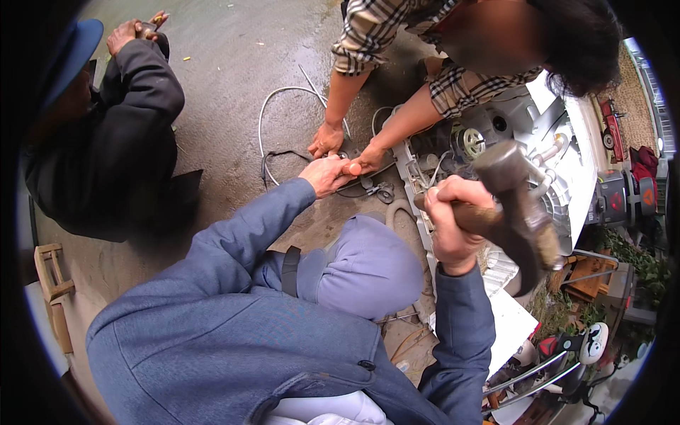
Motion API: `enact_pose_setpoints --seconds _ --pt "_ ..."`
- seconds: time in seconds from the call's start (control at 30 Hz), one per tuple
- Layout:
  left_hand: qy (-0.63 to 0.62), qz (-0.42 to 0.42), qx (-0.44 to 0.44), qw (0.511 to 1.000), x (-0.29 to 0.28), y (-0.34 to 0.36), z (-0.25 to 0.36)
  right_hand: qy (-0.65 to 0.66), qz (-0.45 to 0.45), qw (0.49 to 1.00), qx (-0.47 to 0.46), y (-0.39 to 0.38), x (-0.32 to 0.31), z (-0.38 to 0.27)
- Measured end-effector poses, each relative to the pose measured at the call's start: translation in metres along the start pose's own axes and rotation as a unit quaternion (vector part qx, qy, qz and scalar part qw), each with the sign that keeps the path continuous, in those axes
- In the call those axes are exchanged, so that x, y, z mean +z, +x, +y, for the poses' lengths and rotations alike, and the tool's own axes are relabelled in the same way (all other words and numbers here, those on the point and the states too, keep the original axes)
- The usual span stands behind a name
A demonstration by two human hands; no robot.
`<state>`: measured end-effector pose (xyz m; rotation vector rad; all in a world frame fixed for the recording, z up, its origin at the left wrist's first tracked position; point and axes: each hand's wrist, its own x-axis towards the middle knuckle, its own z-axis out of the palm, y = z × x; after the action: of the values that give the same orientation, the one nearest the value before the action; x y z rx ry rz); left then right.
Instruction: The person works on a disassembled washing machine, handling the motor and internal wiring. They use a screwdriver and a hammer to adjust components and secure parts within the machine's chassis.
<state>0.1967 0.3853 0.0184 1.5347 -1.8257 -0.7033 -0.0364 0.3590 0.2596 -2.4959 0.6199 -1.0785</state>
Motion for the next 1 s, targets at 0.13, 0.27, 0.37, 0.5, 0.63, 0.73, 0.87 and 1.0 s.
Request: enact_pose_setpoints --seconds 0.13,0.27,0.37,0.5,0.63,0.73,0.87,1.0 --pt "-0.015 0.024 0.051 0.998 0.005 0.021 0.001 -0.015 -0.264 0.914 0.306 -0.031 0.021 0.036" --pt "-0.003 0.044 0.058 0.997 0.007 0.004 -0.008 0.024 -0.209 0.925 0.316 -0.005 0.007 0.009" --pt "0.026 0.031 0.043 0.998 0.005 0.002 -0.010 0.112 -0.121 0.958 0.234 0.016 -0.013 -0.010" --pt "0.032 0.003 -0.011 0.999 -0.001 -0.003 -0.004 0.163 0.020 0.983 0.077 0.020 -0.013 -0.025" --pt "0.036 -0.022 0.034 0.999 0.000 0.014 0.006 -0.006 -0.243 0.935 0.260 -0.040 0.026 0.035" --pt "0.022 0.009 -0.009 1.000 0.005 0.003 -0.001 0.010 -0.225 0.895 0.384 -0.030 0.012 0.016" --pt "-0.003 0.030 0.005 1.000 0.000 0.013 -0.005 0.046 -0.180 0.930 0.316 -0.017 -0.003 0.017" --pt "0.020 0.005 -0.028 0.999 0.003 -0.003 -0.019 0.266 -0.004 0.937 0.228 0.014 -0.014 -0.015"
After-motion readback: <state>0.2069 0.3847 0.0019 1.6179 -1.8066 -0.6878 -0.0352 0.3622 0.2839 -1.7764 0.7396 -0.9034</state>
